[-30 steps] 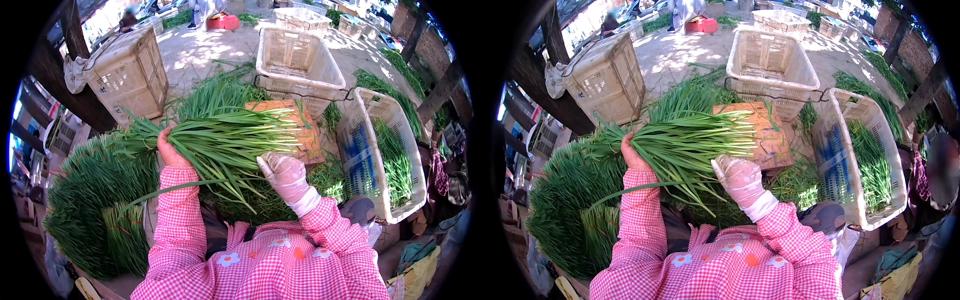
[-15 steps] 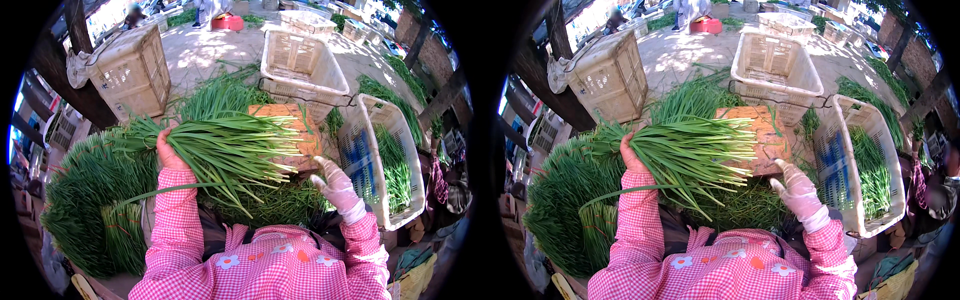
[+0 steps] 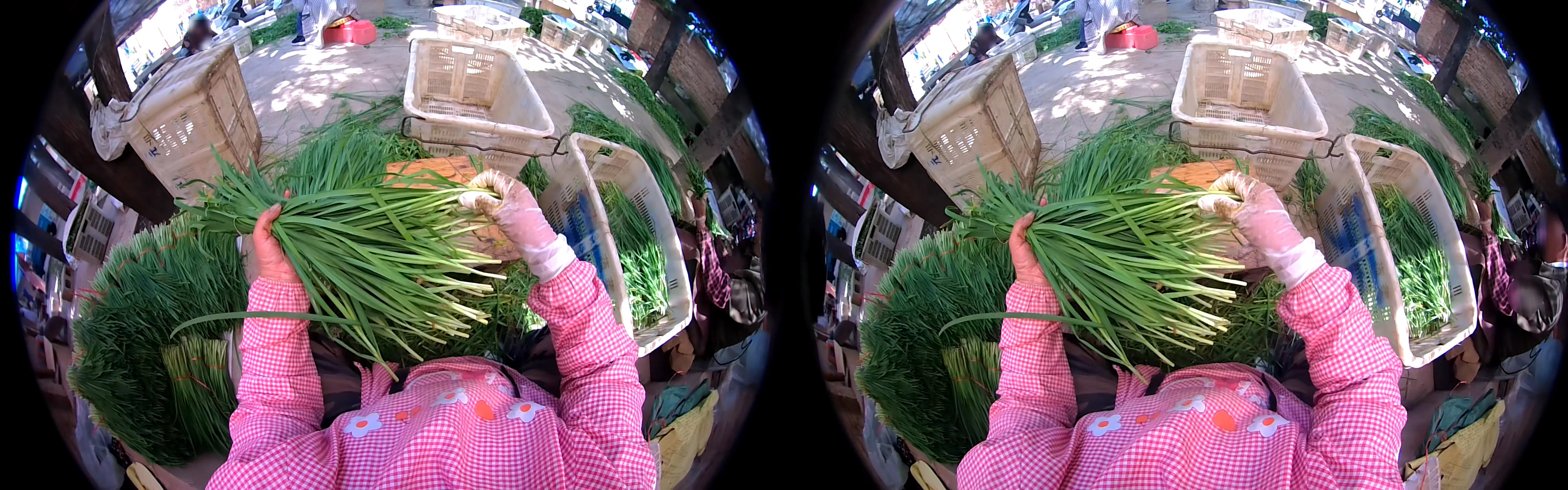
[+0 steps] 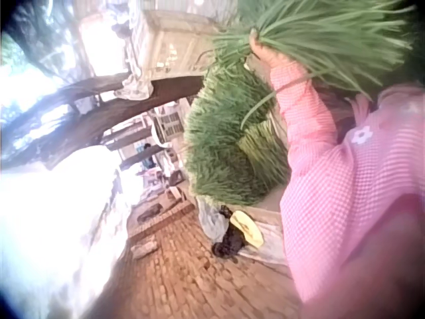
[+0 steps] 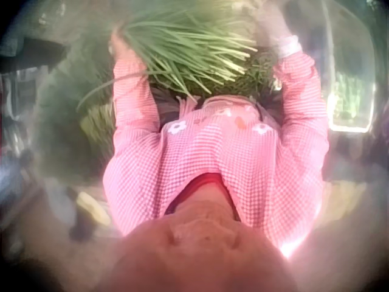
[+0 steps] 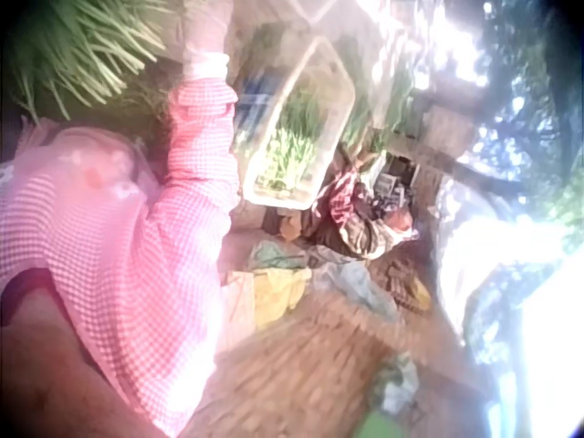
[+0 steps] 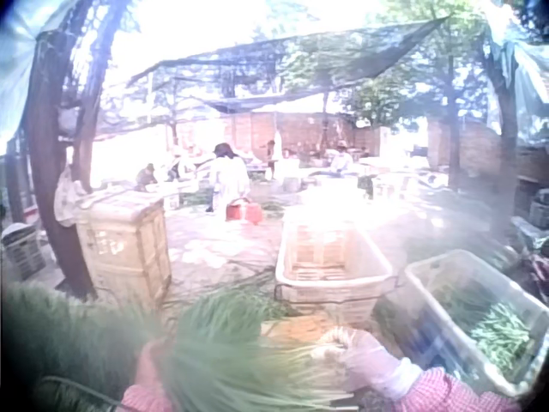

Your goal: The person trims the roots and removes outer leaves from bunches of green leeks by hand, placing the cleaned bunches on a low wooden bench.

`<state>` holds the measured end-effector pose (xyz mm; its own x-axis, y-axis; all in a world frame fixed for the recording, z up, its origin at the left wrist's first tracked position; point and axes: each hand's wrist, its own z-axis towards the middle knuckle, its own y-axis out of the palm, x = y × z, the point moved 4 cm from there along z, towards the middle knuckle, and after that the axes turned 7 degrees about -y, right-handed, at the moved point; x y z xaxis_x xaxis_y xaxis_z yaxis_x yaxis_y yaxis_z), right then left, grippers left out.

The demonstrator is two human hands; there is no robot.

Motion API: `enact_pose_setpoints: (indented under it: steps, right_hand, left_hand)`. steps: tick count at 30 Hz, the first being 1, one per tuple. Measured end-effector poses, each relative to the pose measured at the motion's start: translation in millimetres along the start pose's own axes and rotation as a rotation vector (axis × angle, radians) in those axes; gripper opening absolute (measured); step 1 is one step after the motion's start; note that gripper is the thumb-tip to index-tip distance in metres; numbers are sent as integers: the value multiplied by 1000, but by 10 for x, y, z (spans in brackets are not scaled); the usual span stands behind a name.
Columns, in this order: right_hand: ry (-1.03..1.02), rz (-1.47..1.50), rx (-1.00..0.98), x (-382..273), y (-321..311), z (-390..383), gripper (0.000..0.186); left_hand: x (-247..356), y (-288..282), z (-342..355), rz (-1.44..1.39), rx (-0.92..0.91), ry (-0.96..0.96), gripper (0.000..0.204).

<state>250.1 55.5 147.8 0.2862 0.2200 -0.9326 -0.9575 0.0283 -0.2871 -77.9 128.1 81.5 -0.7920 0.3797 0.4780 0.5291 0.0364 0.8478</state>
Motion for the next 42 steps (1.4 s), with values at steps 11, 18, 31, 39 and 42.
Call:
enact_pose_setpoints:
  steps: [11, 18, 31, 39, 42]
  right_hand:
    - [13, 8, 125, 107, -131, 181, 17]
    - [220, 158, 94, 396, -232, -636, 21]
    - [118, 368, -498, 348, 874, -868, 46]
    - [141, 236, -541, 505, 495, -1110, 18]
    - [401, -779, -931, 804, 0, -1289, 21]
  left_hand:
    - [-9, -106, -17, 51, 32, -59, 27]
    - [42, -55, -134, -5, 142, -83, 26]
    - [35, -45, -126, 20, 87, -36, 23]
    - [234, -190, -124, -37, 56, -6, 25]
    - [262, -220, -98, -37, 51, -5, 29]
